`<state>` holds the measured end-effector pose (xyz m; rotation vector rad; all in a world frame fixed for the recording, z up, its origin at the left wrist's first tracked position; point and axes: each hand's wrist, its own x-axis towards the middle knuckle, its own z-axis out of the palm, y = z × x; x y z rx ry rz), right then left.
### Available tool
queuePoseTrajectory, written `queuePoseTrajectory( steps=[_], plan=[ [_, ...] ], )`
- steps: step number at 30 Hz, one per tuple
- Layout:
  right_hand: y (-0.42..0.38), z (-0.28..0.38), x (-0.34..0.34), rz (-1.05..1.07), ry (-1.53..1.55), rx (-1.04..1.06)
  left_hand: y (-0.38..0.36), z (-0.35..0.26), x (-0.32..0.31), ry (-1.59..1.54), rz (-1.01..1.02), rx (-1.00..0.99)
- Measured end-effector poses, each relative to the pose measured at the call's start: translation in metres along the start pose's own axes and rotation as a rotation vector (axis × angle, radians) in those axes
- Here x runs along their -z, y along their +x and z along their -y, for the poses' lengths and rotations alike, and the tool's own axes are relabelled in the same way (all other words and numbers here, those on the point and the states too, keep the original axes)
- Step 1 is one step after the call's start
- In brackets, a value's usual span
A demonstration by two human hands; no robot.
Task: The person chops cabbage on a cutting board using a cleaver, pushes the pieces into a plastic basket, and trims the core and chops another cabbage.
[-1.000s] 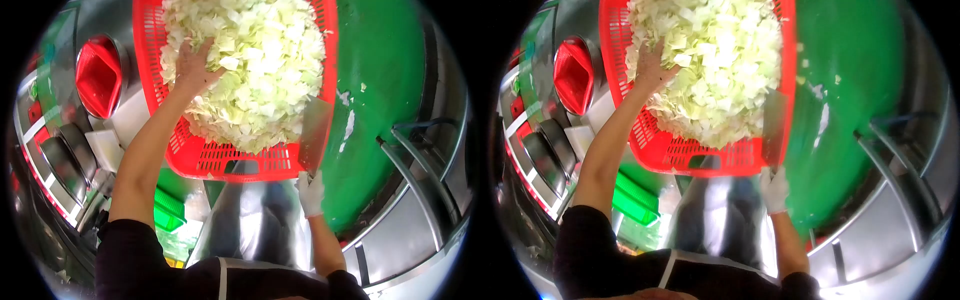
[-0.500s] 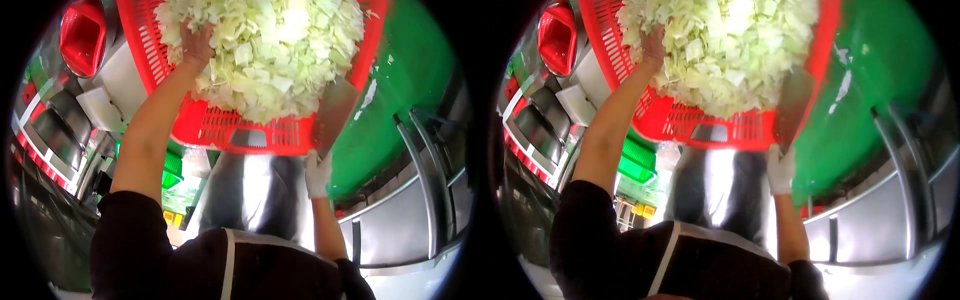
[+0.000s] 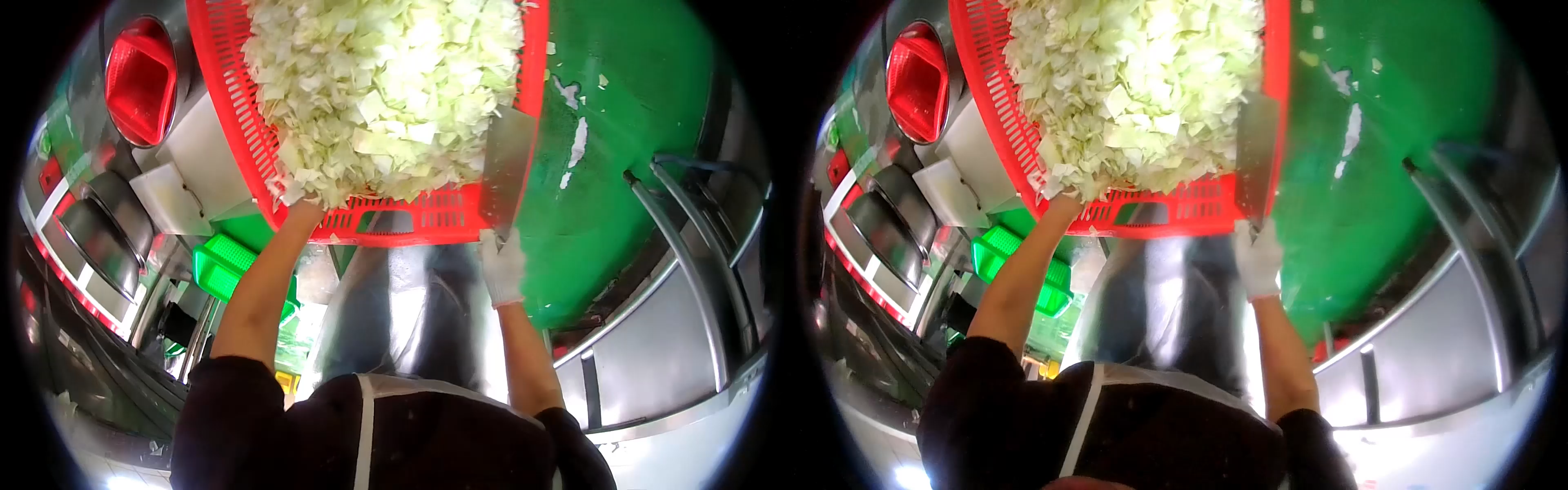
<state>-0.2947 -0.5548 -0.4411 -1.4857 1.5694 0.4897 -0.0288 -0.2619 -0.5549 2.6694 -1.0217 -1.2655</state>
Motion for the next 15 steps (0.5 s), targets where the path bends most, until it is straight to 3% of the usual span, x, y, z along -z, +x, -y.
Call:
queuePoseTrajectory(
  steps=[1, 3, 6, 9, 11, 13, 15],
  plan=[
    [0.001, -0.007, -0.001, -0.011, -0.048, 0.013, -0.020, -0.007, 0.014, 0.066, -0.090, -0.166],
    [0.004, -0.003, 0.005, 0.012, -0.036, 0.013, -0.024, -0.054, 0.091, 0.111, 0.243, -0.045],
    [-0.010, 0.012, 0.016, 0.014, 0.024, 0.004, -0.020, -0.117, 0.157, -0.105, 0.289, 0.010],
    [-0.013, 0.029, 0.030, -0.026, 0.062, 0.050, 0.034, -0.151, 0.156, -0.070, -0.068, -0.080],
    [-0.013, 0.027, 0.033, -0.103, 0.170, 0.088, 0.124, -0.201, 0.171, -0.027, -0.581, -0.340],
    [-0.016, 0.043, 0.041, -0.105, 0.401, 0.079, 0.153, -0.225, 0.133, 0.053, -0.539, -0.325],
    [-0.009, 0.058, 0.049, -0.119, 0.541, 0.070, 0.134, -0.231, 0.094, 0.179, -0.316, -0.424]
  ],
)
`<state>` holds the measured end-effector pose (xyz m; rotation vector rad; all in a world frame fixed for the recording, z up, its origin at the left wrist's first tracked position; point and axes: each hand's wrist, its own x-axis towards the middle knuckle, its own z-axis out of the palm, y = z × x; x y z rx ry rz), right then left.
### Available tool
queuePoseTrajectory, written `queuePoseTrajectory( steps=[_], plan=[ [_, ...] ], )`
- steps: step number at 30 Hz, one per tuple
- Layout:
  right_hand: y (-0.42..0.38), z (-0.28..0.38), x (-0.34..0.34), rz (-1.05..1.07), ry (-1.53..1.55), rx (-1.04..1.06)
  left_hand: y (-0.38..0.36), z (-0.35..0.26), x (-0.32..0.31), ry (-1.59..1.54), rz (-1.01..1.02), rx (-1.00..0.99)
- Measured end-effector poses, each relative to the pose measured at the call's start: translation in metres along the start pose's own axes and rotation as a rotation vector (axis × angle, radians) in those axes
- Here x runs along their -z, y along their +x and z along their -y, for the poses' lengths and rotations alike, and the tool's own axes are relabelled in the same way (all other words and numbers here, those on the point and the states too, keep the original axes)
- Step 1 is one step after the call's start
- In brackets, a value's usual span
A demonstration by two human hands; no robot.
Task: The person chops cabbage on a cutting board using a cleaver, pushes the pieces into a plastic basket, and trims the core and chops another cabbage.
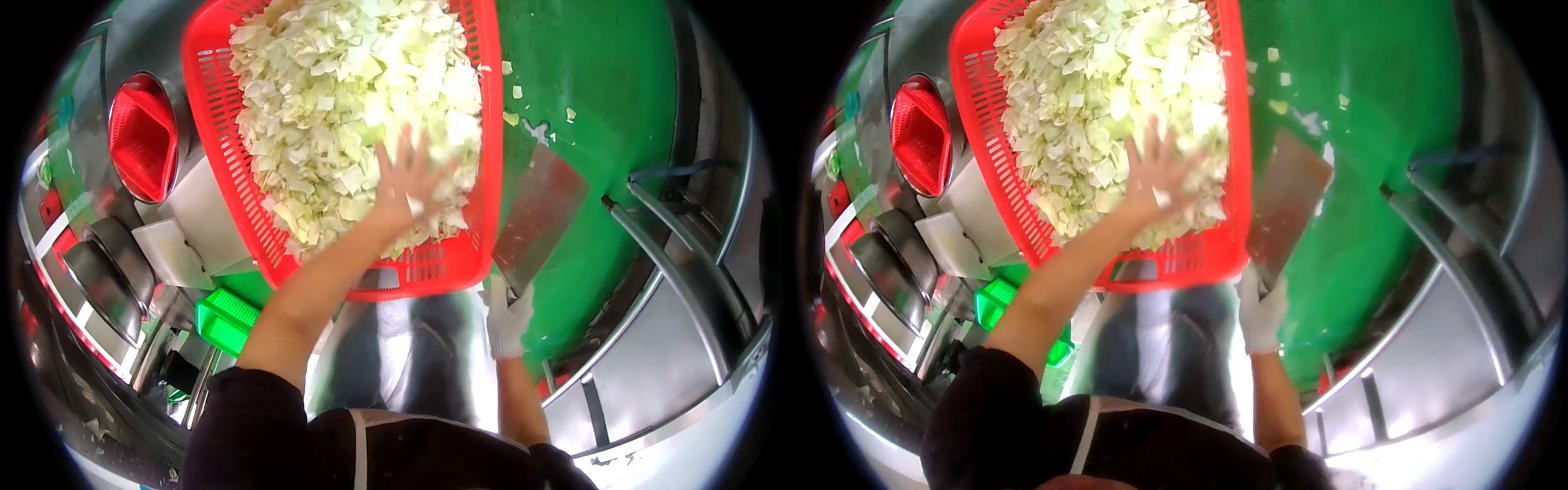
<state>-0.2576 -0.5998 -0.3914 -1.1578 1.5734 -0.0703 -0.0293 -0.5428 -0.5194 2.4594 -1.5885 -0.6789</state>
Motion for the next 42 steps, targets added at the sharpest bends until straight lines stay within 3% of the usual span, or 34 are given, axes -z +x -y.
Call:
queuePoseTrajectory(
  steps=[3, 5, 7, 10, 12, 14, 17, 20, 21, 24, 27, 28, 30, 31, 32, 33, 34, 35, 37, 38, 39, 42],
  plan=[
    [0.000, 0.009, 0.000, -0.043, 0.045, -0.030, -0.059, -0.010, -0.029, 0.050, 0.372, -0.156],
    [0.004, 0.013, 0.002, -0.030, 0.023, -0.017, -0.068, -0.001, -0.021, -0.031, 0.354, -0.184],
    [0.008, 0.013, -0.001, -0.023, 0.043, -0.015, -0.054, 0.009, 0.016, -0.213, 0.081, -0.159],
    [0.006, 0.010, -0.006, 0.048, -0.052, 0.011, 0.027, 0.055, 0.047, -0.103, -0.089, -0.186],
    [0.008, 0.015, -0.019, 0.075, -0.094, 0.047, 0.086, 0.109, 0.035, 0.067, -0.232, -0.274],
    [0.003, 0.028, -0.033, 0.068, -0.098, 0.059, 0.103, 0.131, 0.063, 0.161, -0.096, -0.193],
    [0.000, 0.014, -0.043, 0.071, -0.155, 0.056, 0.075, 0.177, 0.030, 0.054, -0.124, 0.090],
    [-0.003, 0.005, -0.043, 0.102, -0.242, 0.040, 0.080, 0.180, 0.026, 0.216, 0.267, 0.218],
    [-0.009, 0.011, -0.040, 0.112, -0.281, 0.043, 0.078, 0.181, 0.024, 0.071, 0.144, 0.189],
    [-0.044, 0.068, -0.024, 0.176, -0.298, -0.048, 0.084, 0.157, 0.078, -0.049, 0.424, 0.272],
    [-0.080, 0.078, 0.023, 0.136, -0.501, 0.005, 0.073, 0.166, 0.057, -0.402, 0.282, 0.210],
    [-0.087, 0.089, 0.034, 0.113, -0.540, 0.032, 0.058, 0.163, 0.060, -0.895, 0.212, 0.349],
    [-0.100, 0.086, 0.068, 0.085, -0.703, 0.134, 0.058, 0.114, 0.152, -0.890, 0.430, 0.582],
    [-0.112, 0.105, 0.077, 0.062, -0.760, 0.150, 0.035, 0.086, 0.199, -1.699, 0.187, 0.692],
    [-0.130, 0.126, 0.087, 0.046, -0.825, 0.143, 0.023, 0.088, 0.176, -2.180, -0.038, 0.695],
    [-0.147, 0.154, 0.094, 0.046, -0.720, 0.112, 0.010, 0.091, 0.146, -2.433, -0.267, 0.634],
    [-0.165, 0.173, 0.106, 0.081, -0.628, 0.073, 0.000, 0.082, 0.130, -2.218, -0.178, 0.884],
    [-0.165, 0.169, 0.120, 0.027, -0.657, 0.177, -0.010, 0.071, 0.114, -2.012, -0.056, 1.108],
    [-0.149, 0.147, 0.135, 0.007, -0.739, 0.379, -0.051, 0.011, 0.151, -1.724, 0.093, 1.051],
    [-0.162, 0.178, 0.136, 0.033, -0.689, 0.359, -0.070, -0.031, 0.187, -1.672, -0.055, 1.052],
    [-0.183, 0.200, 0.137, 0.072, -0.663, 0.321, -0.090, -0.064, 0.228, -1.575, -0.126, 0.902],
    [-0.190, 0.232, 0.140, 0.165, -0.505, 0.428, -0.179, -0.117, 0.364, -0.883, -0.315, 0.136]
  ],
)
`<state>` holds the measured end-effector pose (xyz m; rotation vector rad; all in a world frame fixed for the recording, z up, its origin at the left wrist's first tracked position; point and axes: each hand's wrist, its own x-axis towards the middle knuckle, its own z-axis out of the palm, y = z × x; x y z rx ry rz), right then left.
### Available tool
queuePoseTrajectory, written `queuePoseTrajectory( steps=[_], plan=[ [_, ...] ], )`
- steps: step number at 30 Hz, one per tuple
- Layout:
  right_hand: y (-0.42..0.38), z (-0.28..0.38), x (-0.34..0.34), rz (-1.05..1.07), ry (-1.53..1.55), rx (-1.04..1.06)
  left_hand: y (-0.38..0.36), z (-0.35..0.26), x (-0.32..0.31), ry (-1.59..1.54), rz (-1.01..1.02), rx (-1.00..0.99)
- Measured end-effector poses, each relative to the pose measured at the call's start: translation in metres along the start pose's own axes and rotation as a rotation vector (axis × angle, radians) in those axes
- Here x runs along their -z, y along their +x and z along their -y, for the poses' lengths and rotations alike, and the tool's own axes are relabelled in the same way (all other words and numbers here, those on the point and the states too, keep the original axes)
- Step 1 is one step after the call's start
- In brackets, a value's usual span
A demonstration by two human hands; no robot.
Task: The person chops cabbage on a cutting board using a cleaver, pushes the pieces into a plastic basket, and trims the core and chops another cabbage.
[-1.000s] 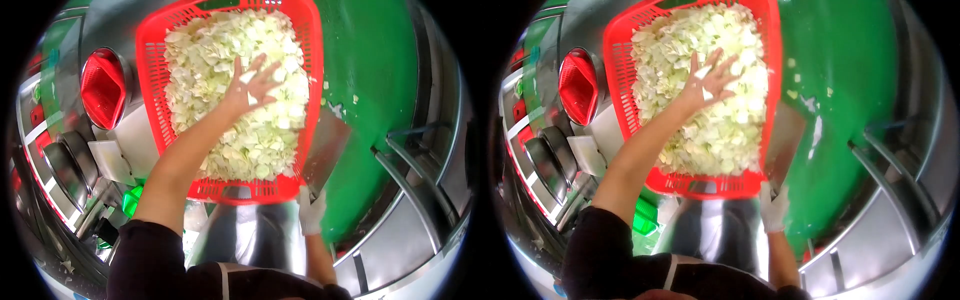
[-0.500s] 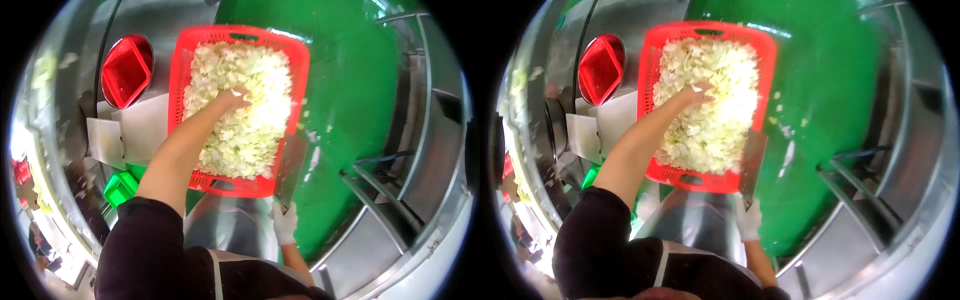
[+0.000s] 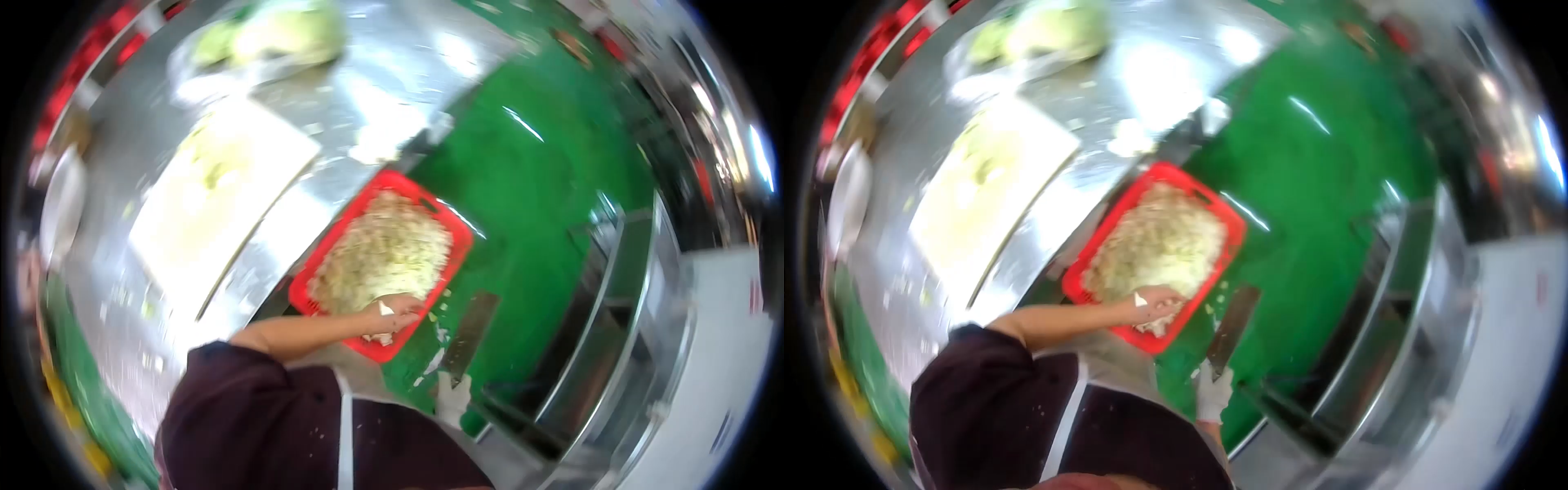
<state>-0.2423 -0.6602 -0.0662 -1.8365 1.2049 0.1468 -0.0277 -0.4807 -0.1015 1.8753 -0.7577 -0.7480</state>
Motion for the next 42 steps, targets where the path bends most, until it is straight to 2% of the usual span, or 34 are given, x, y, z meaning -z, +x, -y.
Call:
queuePoseTrajectory(
  steps=[1, 3, 5, 6, 7, 8, 9, 10, 11, 12, 14, 17, 19, 21, 22, 24, 26, 28, 30, 33, 35, 37, 40, 41, 42],
  plan=[
    [0.011, -0.007, 0.002, 0.013, -0.016, 0.099, -0.020, -0.024, 0.025, 0.164, -0.062, -0.207],
    [0.029, 0.011, 0.003, 0.024, -0.056, 0.269, -0.044, -0.049, 0.076, 0.402, -0.358, -0.512],
    [-0.002, 0.065, -0.010, 0.025, -0.154, 0.398, -0.100, -0.042, 0.137, 0.628, -0.717, -0.491],
    [-0.014, 0.098, -0.012, 0.077, -0.158, 0.385, -0.114, -0.005, 0.161, 0.534, -0.735, -0.274],
    [-0.032, 0.132, -0.015, 0.128, -0.167, 0.369, -0.143, -0.015, 0.181, 0.617, -1.002, -0.010],
    [-0.040, 0.151, -0.019, 0.179, -0.171, 0.349, -0.162, 0.002, 0.207, 0.727, -1.119, 0.240],
    [-0.034, 0.156, -0.029, 0.228, -0.134, 0.389, -0.183, 0.055, 0.234, 0.670, -1.273, 0.308],
    [-0.025, 0.158, -0.041, 0.274, -0.099, 0.423, -0.199, 0.084, 0.260, 0.684, -1.366, 0.580],
    [-0.023, 0.161, -0.049, 0.316, -0.069, 0.452, -0.214, 0.114, 0.287, 0.597, -1.482, 0.672],
    [-0.028, 0.172, -0.055, 0.330, -0.052, 0.445, -0.223, 0.127, 0.305, 0.577, -1.492, 0.774],
    [-0.045, 0.194, -0.074, 0.348, -0.007, 0.415, -0.218, 0.133, 0.344, 0.522, -1.530, 0.826],
    [-0.050, 0.204, -0.086, 0.326, -0.119, 0.516, -0.191, 0.130, 0.374, 0.496, -1.257, 0.889],
    [-0.062, 0.212, -0.088, 0.304, -0.125, 0.457, -0.169, 0.112, 0.366, 0.708, -0.919, 0.845],
    [-0.073, 0.224, -0.103, 0.301, -0.070, 0.438, -0.154, 0.086, 0.347, 0.660, -0.768, 0.695],
    [-0.078, 0.227, -0.108, 0.299, -0.031, 0.435, -0.143, 0.090, 0.327, 0.643, -0.798, 0.568],
    [-0.083, 0.238, -0.118, 0.313, -0.003, 0.412, -0.149, 0.063, 0.318, 0.471, -0.651, 0.299],
    [-0.088, 0.248, -0.128, 0.340, -0.021, 0.363, -0.145, 0.087, 0.338, 0.686, -0.849, 0.168],
    [-0.097, 0.259, -0.140, 0.344, -0.021, 0.358, -0.146, 0.121, 0.401, 0.484, -1.119, 0.141],
    [-0.104, 0.265, -0.151, 0.324, -0.070, 0.367, -0.138, 0.130, 0.443, 0.661, -1.317, 0.579],
    [-0.109, 0.267, -0.161, 0.276, -0.199, 0.384, -0.128, 0.134, 0.478, 0.582, -1.092, 0.762],
    [-0.112, 0.267, -0.163, 0.264, -0.243, 0.380, -0.112, 0.170, 0.499, 0.457, -1.102, 0.721],
    [-0.113, 0.264, -0.164, 0.226, -0.252, 0.397, -0.111, 0.169, 0.505, 0.358, -1.102, 0.699],
    [-0.116, 0.258, -0.164, 0.248, -0.094, 0.315, -0.110, 0.216, 0.504, 0.028, -1.340, 0.328],
    [-0.116, 0.257, -0.165, 0.267, -0.010, 0.282, -0.114, 0.203, 0.504, 0.033, -1.429, 0.331],
    [-0.115, 0.255, -0.165, 0.265, 0.009, 0.279, -0.114, 0.204, 0.510, 0.111, -1.353, 0.327]
  ],
)
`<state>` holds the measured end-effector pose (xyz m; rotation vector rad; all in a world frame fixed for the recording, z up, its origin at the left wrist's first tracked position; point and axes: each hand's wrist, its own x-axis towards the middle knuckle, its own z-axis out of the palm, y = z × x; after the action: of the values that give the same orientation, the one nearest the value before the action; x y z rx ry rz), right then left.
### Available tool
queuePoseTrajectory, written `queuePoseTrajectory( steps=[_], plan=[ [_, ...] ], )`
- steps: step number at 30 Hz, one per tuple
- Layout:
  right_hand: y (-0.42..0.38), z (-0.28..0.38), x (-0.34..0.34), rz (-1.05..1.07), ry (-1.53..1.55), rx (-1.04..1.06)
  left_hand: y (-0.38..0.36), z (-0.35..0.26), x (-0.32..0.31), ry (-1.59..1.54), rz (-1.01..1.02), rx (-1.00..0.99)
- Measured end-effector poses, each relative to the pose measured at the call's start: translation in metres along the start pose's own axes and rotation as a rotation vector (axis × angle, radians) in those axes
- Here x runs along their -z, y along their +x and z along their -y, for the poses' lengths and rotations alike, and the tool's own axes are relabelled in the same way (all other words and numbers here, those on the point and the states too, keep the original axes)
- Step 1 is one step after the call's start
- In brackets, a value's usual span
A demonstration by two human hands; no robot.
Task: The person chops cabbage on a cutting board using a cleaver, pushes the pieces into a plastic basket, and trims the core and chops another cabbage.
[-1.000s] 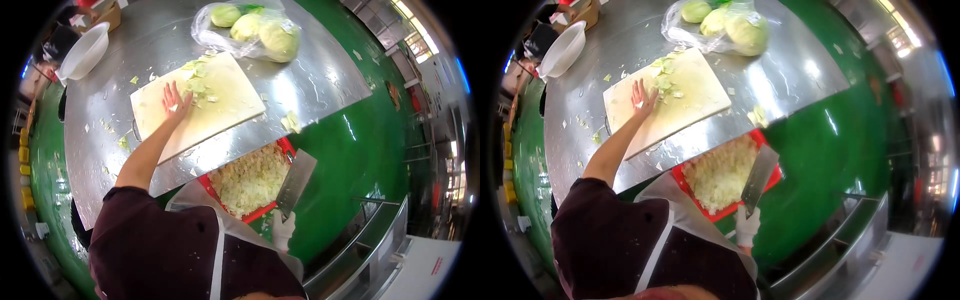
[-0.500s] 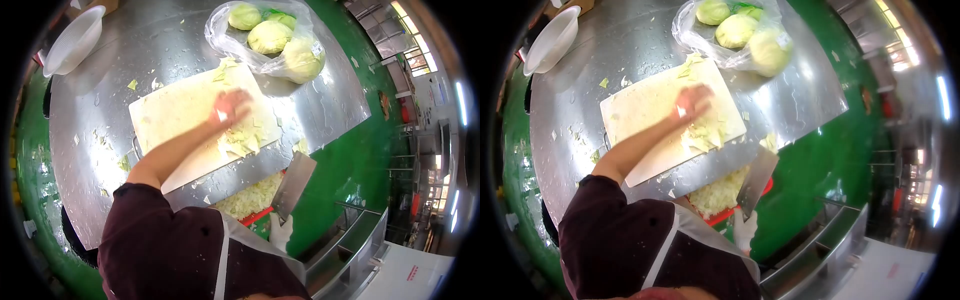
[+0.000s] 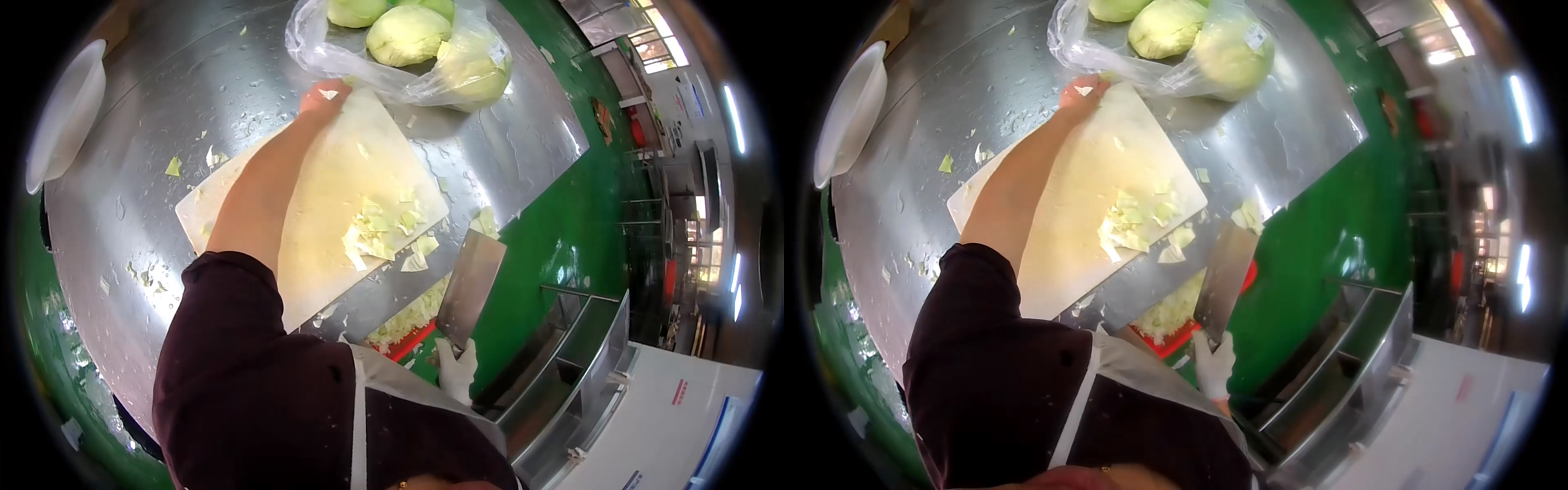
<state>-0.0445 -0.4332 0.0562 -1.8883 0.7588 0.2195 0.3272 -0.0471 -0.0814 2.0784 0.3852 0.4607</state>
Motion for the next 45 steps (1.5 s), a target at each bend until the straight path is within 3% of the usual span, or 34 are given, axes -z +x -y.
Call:
queuePoseTrajectory(
  steps=[2, 3, 4, 6, 8, 10, 12, 13, 16, 21, 24, 27, 31, 37, 40, 44, 45],
  plan=[
    [0.001, -0.001, 0.003, 0.004, 0.030, 0.002, 0.013, 0.005, 0.007, 0.126, 0.114, -0.104],
    [0.000, 0.000, 0.004, 0.004, 0.023, 0.001, -0.007, -0.024, 0.020, 0.057, 0.194, -0.038],
    [-0.001, 0.001, 0.006, 0.007, 0.021, 0.002, -0.009, 0.015, -0.006, -0.141, 0.239, -0.347],
    [0.000, -0.003, 0.007, 0.013, 0.015, 0.015, -0.057, -0.037, 0.018, 0.144, 0.377, -0.688],
    [0.004, -0.010, 0.015, 0.010, -0.008, 0.034, -0.094, -0.084, 0.049, 0.358, 0.726, -0.699],
    [0.006, -0.014, 0.021, 0.004, -0.043, 0.035, -0.098, -0.074, 0.042, 0.360, 0.506, -0.715],
    [0.008, -0.014, 0.023, -0.003, -0.077, 0.052, -0.084, -0.066, 0.029, 0.624, 0.475, -0.412],
    [0.008, -0.012, 0.024, -0.009, -0.094, 0.064, -0.080, -0.048, 0.018, 0.581, 0.481, -0.349],
    [0.007, -0.016, 0.027, -0.030, -0.047, 0.074, -0.119, -0.069, 0.006, 0.685, 0.709, -0.570],
    [0.001, -0.015, 0.036, -0.081, -0.113, 0.033, -0.172, -0.085, 0.021, -0.055, 1.046, -0.518],
    [0.010, -0.045, 0.042, -0.064, 0.059, 0.047, -0.175, -0.063, 0.057, 0.063, 0.901, -0.682],
    [0.020, -0.074, 0.049, -0.074, 0.029, 0.073, -0.191, -0.058, 0.087, 0.598, 0.911, -0.806],
    [0.021, -0.088, 0.054, -0.100, 0.079, 0.065, -0.209, -0.091, 0.046, 0.668, 0.956, -0.749],
    [0.004, -0.082, 0.076, -0.203, 0.256, 0.044, -0.237, -0.123, -0.024, 0.591, 0.949, -0.996],
    [-0.009, -0.086, 0.088, -0.264, 0.278, 0.009, -0.264, -0.150, -0.041, 0.663, 1.062, -0.992],
    [-0.025, -0.095, 0.097, -0.323, 0.349, -0.029, -0.316, -0.158, -0.080, 0.482, 1.074, -1.063],
    [-0.029, -0.104, 0.099, -0.335, 0.354, -0.033, -0.321, -0.172, -0.078, 0.408, 1.158, -0.995]
  ],
)
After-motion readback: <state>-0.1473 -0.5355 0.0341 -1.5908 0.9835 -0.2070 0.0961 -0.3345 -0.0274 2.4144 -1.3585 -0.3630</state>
